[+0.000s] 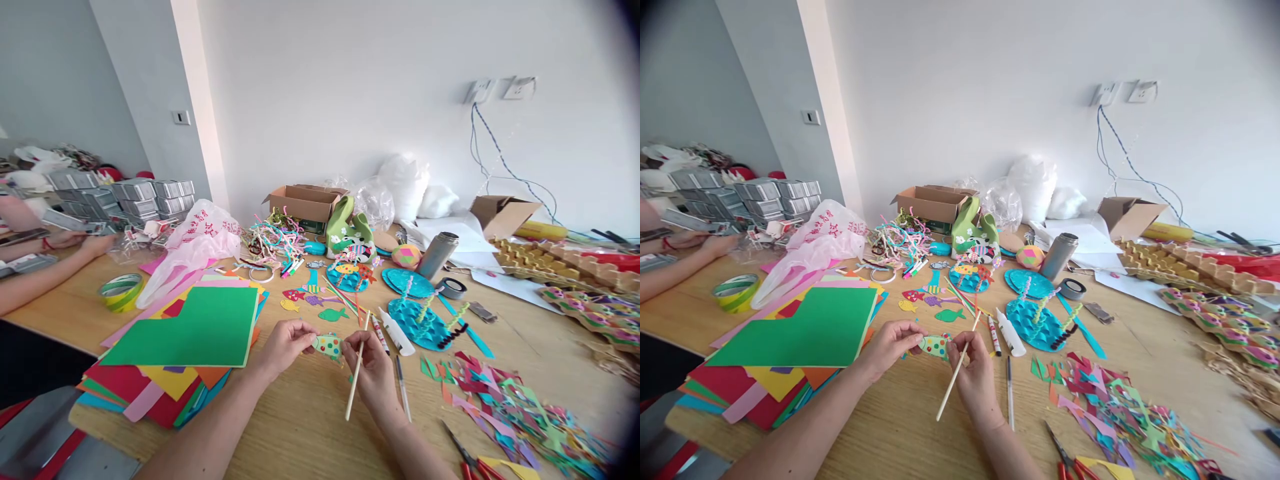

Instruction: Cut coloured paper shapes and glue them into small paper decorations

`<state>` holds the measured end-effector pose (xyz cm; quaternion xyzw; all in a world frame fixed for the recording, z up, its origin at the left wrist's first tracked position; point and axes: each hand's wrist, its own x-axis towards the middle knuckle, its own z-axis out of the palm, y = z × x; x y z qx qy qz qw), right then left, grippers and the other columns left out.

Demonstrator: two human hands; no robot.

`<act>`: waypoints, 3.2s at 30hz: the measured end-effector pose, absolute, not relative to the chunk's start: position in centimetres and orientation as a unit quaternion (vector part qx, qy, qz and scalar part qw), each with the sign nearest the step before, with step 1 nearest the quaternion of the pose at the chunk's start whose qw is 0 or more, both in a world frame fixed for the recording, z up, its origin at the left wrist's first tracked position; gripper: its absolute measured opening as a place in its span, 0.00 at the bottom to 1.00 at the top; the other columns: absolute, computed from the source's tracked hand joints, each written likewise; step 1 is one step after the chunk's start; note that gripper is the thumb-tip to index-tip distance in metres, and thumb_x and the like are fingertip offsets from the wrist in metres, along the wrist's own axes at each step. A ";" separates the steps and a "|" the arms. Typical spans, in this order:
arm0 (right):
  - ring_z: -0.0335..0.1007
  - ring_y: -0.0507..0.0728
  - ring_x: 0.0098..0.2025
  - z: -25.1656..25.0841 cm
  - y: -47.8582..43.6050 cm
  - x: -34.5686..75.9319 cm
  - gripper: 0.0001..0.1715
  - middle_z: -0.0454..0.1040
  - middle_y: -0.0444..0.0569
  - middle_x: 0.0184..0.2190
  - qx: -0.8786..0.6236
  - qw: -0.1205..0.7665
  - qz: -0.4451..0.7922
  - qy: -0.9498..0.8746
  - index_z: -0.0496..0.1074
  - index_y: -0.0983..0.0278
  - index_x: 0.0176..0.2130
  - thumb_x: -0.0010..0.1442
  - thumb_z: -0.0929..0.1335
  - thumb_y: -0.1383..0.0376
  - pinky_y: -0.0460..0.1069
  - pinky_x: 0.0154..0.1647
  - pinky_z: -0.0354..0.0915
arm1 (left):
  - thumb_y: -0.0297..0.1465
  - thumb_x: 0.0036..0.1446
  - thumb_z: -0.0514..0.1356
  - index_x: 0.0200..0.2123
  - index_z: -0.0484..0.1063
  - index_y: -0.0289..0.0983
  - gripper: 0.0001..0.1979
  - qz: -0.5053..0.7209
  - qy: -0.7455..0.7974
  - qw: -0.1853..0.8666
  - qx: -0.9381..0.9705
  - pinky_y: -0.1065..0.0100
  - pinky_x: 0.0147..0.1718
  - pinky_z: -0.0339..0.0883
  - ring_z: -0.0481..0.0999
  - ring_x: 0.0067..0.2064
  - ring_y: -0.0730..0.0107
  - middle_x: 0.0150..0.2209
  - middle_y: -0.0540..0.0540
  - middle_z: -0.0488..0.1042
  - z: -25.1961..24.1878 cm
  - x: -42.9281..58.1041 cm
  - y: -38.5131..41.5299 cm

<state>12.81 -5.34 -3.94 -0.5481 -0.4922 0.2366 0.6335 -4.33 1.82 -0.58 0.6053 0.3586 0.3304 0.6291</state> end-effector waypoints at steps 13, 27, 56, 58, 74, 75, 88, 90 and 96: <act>0.64 0.53 0.26 -4.1 -5.3 12.7 0.16 0.68 0.43 0.25 -0.546 0.655 0.255 -0.456 0.67 0.62 0.30 0.52 0.73 0.55 0.49 0.27 0.63 | 0.33 0.49 0.65 0.54 0.66 0.32 0.29 0.335 0.361 0.634 0.596 0.67 0.37 0.69 0.78 0.33 0.66 0.29 0.47 0.78 -0.6 -3.9 1.3; 0.63 0.52 0.27 -4.1 -5.5 12.4 0.17 0.67 0.42 0.26 -0.526 0.650 0.291 -0.466 0.66 0.61 0.31 0.53 0.73 0.54 0.47 0.27 0.62 | 0.30 0.50 0.62 0.53 0.67 0.31 0.25 0.340 0.375 0.617 0.602 0.67 0.36 0.69 0.78 0.31 0.67 0.28 0.47 0.78 -0.3 -3.9 1.2; 0.69 0.60 0.41 -3.0 -7.0 12.0 0.17 0.74 0.48 0.37 -0.513 0.556 -0.032 -0.653 0.68 0.56 0.44 0.57 0.68 0.73 0.56 0.42 0.67 | 0.34 0.51 0.63 0.55 0.66 0.32 0.28 0.350 0.367 0.633 0.585 0.64 0.35 0.73 0.81 0.32 0.62 0.28 0.45 0.79 -1.1 -3.6 1.2; 0.69 0.59 0.40 -2.7 -7.2 11.7 0.19 0.75 0.47 0.35 -0.495 0.533 -0.038 -0.685 0.69 0.55 0.45 0.57 0.68 0.75 0.55 0.39 0.68 | 0.35 0.51 0.64 0.56 0.65 0.31 0.30 0.348 0.359 0.646 0.577 0.63 0.36 0.74 0.80 0.32 0.62 0.28 0.45 0.79 -1.1 -3.6 1.1; 0.70 0.61 0.40 -2.2 -7.6 11.5 0.17 0.76 0.49 0.33 -0.463 0.460 -0.047 -0.756 0.68 0.57 0.43 0.57 0.67 0.76 0.57 0.38 0.68 | 0.39 0.48 0.67 0.57 0.64 0.29 0.35 0.348 0.328 0.678 0.557 0.64 0.36 0.74 0.79 0.31 0.64 0.29 0.45 0.80 -0.8 -3.5 0.8; 0.70 0.60 0.38 -2.1 -7.7 11.5 0.17 0.75 0.49 0.31 -0.461 0.469 -0.053 -0.752 0.68 0.58 0.42 0.56 0.67 0.76 0.56 0.36 0.67 | 0.38 0.49 0.67 0.57 0.64 0.29 0.35 0.349 0.330 0.675 0.559 0.64 0.36 0.74 0.80 0.31 0.63 0.29 0.44 0.80 -0.8 -3.5 0.8; 0.69 0.57 0.36 -1.9 -7.9 12.2 0.20 0.74 0.48 0.31 -0.502 0.568 0.024 -0.652 0.70 0.59 0.50 0.71 0.54 0.59 0.53 0.38 0.63 | 0.22 0.54 0.57 0.43 0.74 0.32 0.13 0.290 0.408 0.606 0.619 0.71 0.31 0.72 0.79 0.29 0.70 0.27 0.47 0.78 -1.5 -3.3 1.1; 0.67 0.56 0.33 -1.8 -7.8 12.2 0.23 0.71 0.46 0.28 -0.500 0.586 0.037 -0.636 0.73 0.60 0.42 0.71 0.54 0.57 0.53 0.36 0.61 | 0.21 0.55 0.56 0.44 0.74 0.32 0.13 0.265 0.416 0.606 0.624 0.72 0.28 0.70 0.78 0.27 0.72 0.25 0.48 0.76 -1.2 -3.3 1.0; 0.61 0.54 0.26 -2.2 -7.5 12.1 0.27 0.63 0.43 0.21 -0.507 0.615 0.099 -0.595 0.71 0.61 0.30 0.71 0.54 0.55 0.51 0.31 0.59 | 0.20 0.56 0.55 0.44 0.74 0.31 0.13 0.229 0.425 0.615 0.624 0.74 0.26 0.69 0.77 0.26 0.74 0.25 0.48 0.76 -1.0 -3.3 0.8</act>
